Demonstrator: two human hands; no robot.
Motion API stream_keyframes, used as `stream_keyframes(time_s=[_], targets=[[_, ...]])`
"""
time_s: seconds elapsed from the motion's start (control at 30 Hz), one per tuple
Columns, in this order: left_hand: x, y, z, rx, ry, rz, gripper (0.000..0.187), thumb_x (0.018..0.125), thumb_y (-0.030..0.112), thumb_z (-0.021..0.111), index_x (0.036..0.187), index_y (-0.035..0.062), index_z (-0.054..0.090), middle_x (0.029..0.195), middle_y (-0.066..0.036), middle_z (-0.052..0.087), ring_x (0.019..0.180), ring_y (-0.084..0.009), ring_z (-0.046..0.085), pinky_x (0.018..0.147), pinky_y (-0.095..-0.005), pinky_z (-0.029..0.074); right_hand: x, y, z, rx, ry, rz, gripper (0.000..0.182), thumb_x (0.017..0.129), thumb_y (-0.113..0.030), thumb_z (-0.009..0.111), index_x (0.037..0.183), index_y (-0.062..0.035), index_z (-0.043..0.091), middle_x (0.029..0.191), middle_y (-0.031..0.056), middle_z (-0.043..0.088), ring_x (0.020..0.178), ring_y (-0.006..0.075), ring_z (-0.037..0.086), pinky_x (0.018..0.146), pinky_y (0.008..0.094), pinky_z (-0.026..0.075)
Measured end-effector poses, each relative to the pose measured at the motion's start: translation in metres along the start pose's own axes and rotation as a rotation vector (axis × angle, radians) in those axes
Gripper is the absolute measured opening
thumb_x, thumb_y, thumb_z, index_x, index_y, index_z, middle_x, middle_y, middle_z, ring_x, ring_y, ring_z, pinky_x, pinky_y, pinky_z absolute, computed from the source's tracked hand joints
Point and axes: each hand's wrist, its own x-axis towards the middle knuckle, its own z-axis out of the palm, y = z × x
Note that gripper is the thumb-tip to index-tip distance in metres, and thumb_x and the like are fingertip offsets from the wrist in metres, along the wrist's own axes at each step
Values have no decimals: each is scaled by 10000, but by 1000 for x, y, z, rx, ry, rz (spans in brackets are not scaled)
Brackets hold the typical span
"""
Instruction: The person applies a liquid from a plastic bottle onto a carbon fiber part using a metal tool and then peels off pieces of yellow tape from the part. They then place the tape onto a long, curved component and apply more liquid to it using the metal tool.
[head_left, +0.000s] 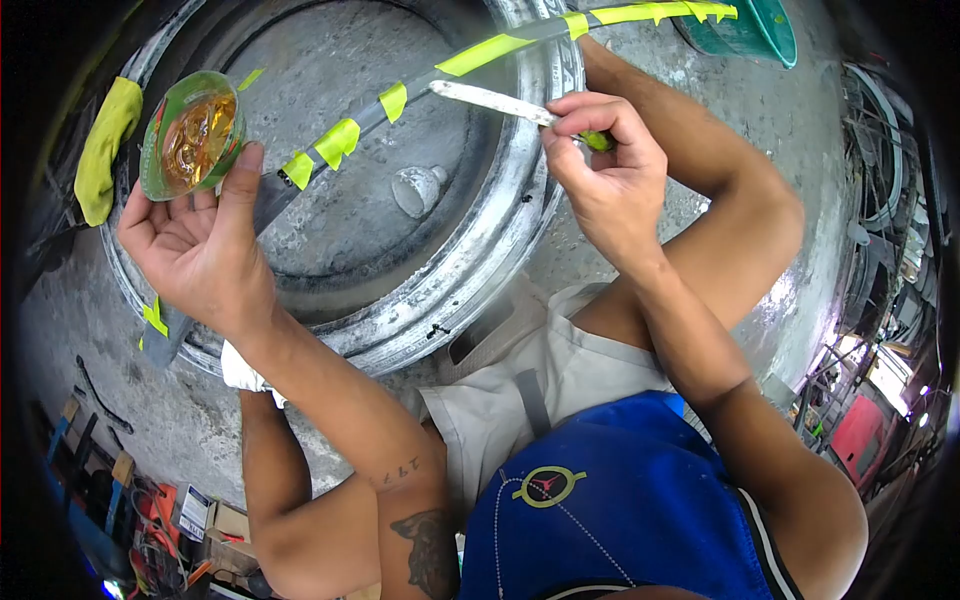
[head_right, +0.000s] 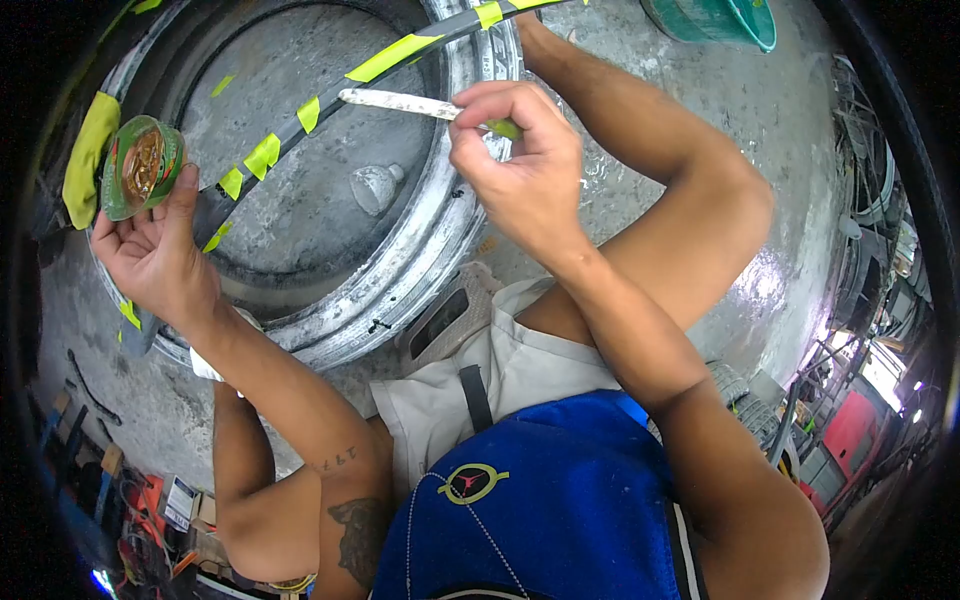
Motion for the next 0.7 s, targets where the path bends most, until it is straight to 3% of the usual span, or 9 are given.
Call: stream_keyframes(time_s=[0.7], targets=[[-1, 2, 1, 4, 26, -12, 581, 719, -175, 761, 1176, -59, 421, 1244, -257, 553, 1146, -317, 602, 974, -437, 545, -2, 0, 6, 18, 4, 7, 124, 764, 80, 652, 859, 2, 634, 1035, 109, 649, 912, 148, 623, 822, 274, 513]])
